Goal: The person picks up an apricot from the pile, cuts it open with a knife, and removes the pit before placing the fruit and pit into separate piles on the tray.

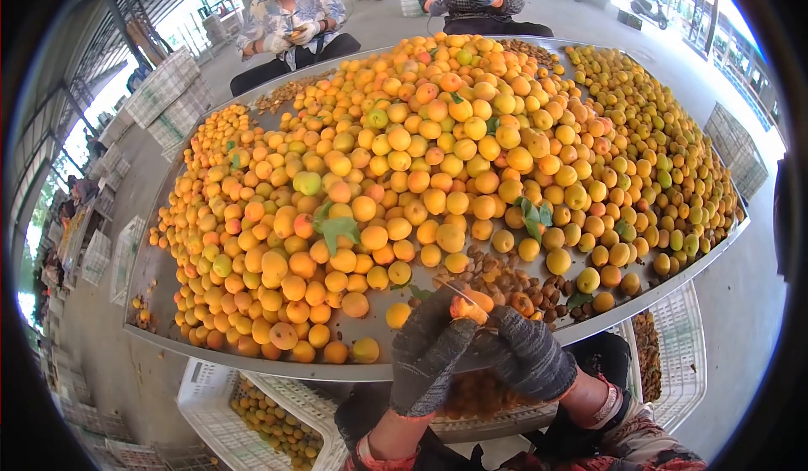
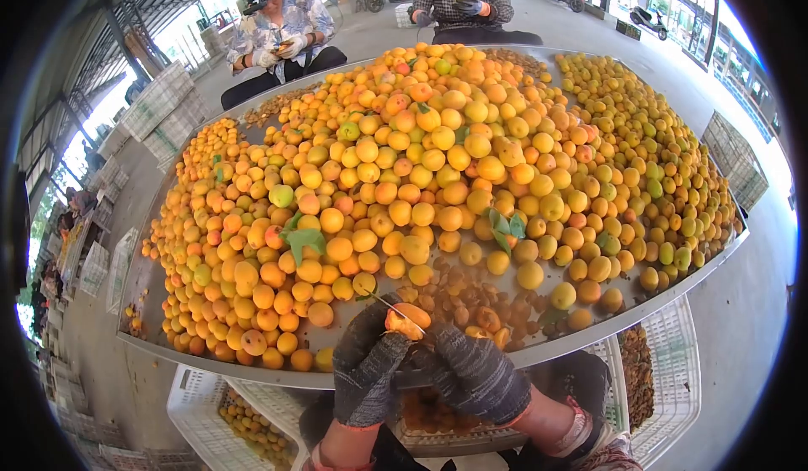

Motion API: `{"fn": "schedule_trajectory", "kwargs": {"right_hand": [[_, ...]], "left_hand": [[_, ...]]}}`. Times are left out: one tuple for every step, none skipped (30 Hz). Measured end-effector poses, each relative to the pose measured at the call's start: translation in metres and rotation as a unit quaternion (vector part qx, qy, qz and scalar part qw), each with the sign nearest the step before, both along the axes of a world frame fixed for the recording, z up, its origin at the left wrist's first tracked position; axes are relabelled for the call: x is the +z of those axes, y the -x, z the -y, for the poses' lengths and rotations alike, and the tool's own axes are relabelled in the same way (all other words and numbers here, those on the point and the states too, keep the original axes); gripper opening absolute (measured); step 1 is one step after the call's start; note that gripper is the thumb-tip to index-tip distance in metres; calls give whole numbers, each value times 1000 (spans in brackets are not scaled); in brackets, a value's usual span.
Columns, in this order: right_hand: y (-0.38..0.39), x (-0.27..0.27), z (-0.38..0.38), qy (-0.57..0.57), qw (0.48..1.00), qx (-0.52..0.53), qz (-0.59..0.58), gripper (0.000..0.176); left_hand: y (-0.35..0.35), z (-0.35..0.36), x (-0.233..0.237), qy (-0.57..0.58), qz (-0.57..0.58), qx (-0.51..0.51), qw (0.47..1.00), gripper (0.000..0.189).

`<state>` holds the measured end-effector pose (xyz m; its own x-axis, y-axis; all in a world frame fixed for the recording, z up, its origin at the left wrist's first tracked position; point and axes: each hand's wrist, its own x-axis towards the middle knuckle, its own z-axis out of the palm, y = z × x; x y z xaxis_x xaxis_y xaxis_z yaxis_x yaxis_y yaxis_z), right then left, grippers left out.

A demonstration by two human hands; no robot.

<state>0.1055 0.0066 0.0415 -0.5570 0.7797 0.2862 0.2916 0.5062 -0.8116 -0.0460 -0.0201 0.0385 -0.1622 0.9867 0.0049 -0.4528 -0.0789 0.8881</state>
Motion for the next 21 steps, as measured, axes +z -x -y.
{"fn": "schedule_trajectory", "kwargs": {"right_hand": [[-1, -2, 0, 33, 999, 7, -34, 27], [-3, -4, 1, 65, 995, 12, -68, 25], [-5, -9, 0, 65, 995, 11, -69, 25], [-8, -16, -3, 283, 940, 25, -187, 29], [-11, -21, -5, 484, 824, 39, -293, 32], [-15, -25, -7, 484, 823, 38, -295, 32], [-18, -29, -9, 275, 944, 64, -168, 33], [-20, -30, -9, 45, 995, 84, -29, 34], [-19, -30, -10, 45, 995, 82, -33, 34], [-16, -29, -10, -9, 997, 69, -33, 35], [-13, -27, -9, -64, 996, 53, -34, 36], [-9, -21, -8, -65, 996, 50, -36, 36], [-5, -12, -4, -4, 999, 15, -37, 35], [-3, -7, -2, 59, 997, -19, -37, 34], [-3, -11, -3, 60, 997, -20, -39, 34], [-4, -18, -4, 164, 978, 2, -127, 34], [-5, -22, -5, 264, 940, 25, -214, 35], [-9, -21, -6, 263, 940, 24, -217, 35], [-14, -18, -9, 179, 973, 39, -139, 37], [-17, -13, -10, 92, 993, 54, -58, 39], [-19, -4, -12, 93, 992, 53, -60, 39]], "left_hand": [[0, -1, 1, 0, -1, 0, 1000, 33], [1, -3, 3, -5, -13, -3, 1000, 32], [1, -4, 4, -11, -25, -6, 1000, 31], [4, -5, 4, -12, -27, -8, 1000, 31], [9, -7, 3, -4, -95, -31, 995, 31], [12, -8, 2, 5, -163, -53, 985, 31], [8, -8, 0, 6, -166, -55, 985, 31], [2, -8, -2, 1, -149, -7, 989, 31], [-3, -8, -3, -4, -132, 41, 990, 31], [-6, -8, -5, -4, -135, 39, 990, 31], [-8, -9, -6, 40, -58, 56, 996, 30], [-11, -11, -7, 81, 18, 73, 994, 29], [-13, -13, -16, 80, 15, 71, 994, 29], [-14, -14, -24, 71, 9, 75, 995, 28], [-15, -15, -30, 62, 2, 80, 995, 28], [-14, -13, -32, 64, 1, 79, 995, 28], [-14, -13, -21, 70, 29, 50, 996, 27], [-13, -14, -14, 75, 56, 19, 995, 26], [-10, -14, -13, 75, 53, 16, 996, 26], [-7, -13, -14, 68, 36, -8, 997, 27], [-5, -13, -14, 61, 20, -32, 997, 28]]}}
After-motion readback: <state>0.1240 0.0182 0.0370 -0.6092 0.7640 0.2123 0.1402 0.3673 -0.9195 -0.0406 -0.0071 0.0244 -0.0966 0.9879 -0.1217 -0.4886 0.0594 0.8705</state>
